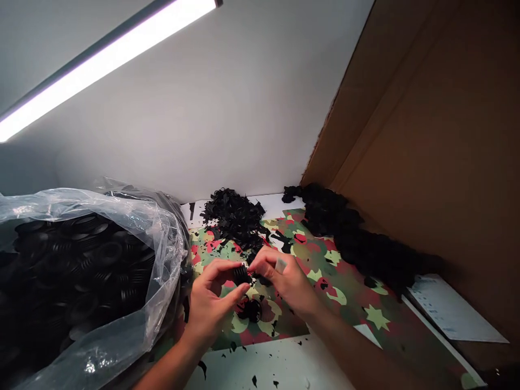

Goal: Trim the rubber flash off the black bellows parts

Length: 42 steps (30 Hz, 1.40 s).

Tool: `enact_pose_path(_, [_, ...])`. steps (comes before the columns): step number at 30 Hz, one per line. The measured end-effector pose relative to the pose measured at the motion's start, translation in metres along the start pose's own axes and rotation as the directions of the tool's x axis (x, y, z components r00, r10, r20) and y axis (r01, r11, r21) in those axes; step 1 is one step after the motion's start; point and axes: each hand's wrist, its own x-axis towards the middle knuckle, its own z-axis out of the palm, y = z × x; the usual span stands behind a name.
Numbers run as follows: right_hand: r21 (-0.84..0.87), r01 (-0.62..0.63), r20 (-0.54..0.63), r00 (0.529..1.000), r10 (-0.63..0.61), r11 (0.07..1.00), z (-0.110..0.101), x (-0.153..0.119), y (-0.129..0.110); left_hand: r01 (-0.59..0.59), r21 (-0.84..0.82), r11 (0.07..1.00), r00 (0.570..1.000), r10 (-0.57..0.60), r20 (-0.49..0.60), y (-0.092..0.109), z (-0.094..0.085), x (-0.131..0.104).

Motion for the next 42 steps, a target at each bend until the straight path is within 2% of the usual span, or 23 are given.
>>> enact_pose_path(2, [0.051,-0.015,0.032,0.999,0.013,0.999,0.002,-0.003,-0.005,0.041,-0.016,0.999,0.999,-0.041,-0.009,0.0,0.001,-0.001])
enact_pose_path(7, [0.147,-0.09,0.025,0.996,0.088,0.985,0.003,-0.007,-0.007,0.18,-0.126,0.976,0.982,-0.185,-0.028,0.001,0.003,0.002])
enact_pose_path(12, [0.314,-0.152,0.067,0.988,0.138,0.937,0.002,-0.008,-0.009,0.247,-0.224,0.943,0.964,-0.264,-0.045,0.005,0.004,0.003])
enact_pose_path(24, [0.407,-0.217,0.088,0.976,0.198,0.887,0.004,-0.009,-0.012,0.296,-0.321,0.9,0.943,-0.329,-0.053,0.005,0.006,0.002])
enact_pose_path(34, [0.432,-0.274,0.129,0.962,0.242,0.859,0.005,-0.009,-0.016,0.338,-0.401,0.851,0.929,-0.371,-0.005,0.001,0.006,0.0])
enact_pose_path(36, [0.401,-0.251,0.1,0.968,0.231,0.881,0.005,-0.009,-0.013,0.347,-0.364,0.864,0.93,-0.367,0.017,0.001,0.006,0.0])
enact_pose_path(38, [0.296,-0.165,0.03,0.986,0.164,0.941,0.005,-0.009,-0.008,0.357,-0.321,0.877,0.93,-0.367,0.029,0.001,0.006,0.001])
enact_pose_path(40, [0.121,-0.012,-0.048,0.999,0.018,0.993,0.005,-0.008,-0.003,0.398,-0.312,0.863,0.912,-0.408,0.037,0.002,0.005,0.003])
enact_pose_path(42, [-0.03,0.143,-0.07,0.987,-0.145,0.989,0.005,-0.009,0.002,0.459,-0.329,0.825,0.883,-0.464,0.069,0.002,0.002,0.004])
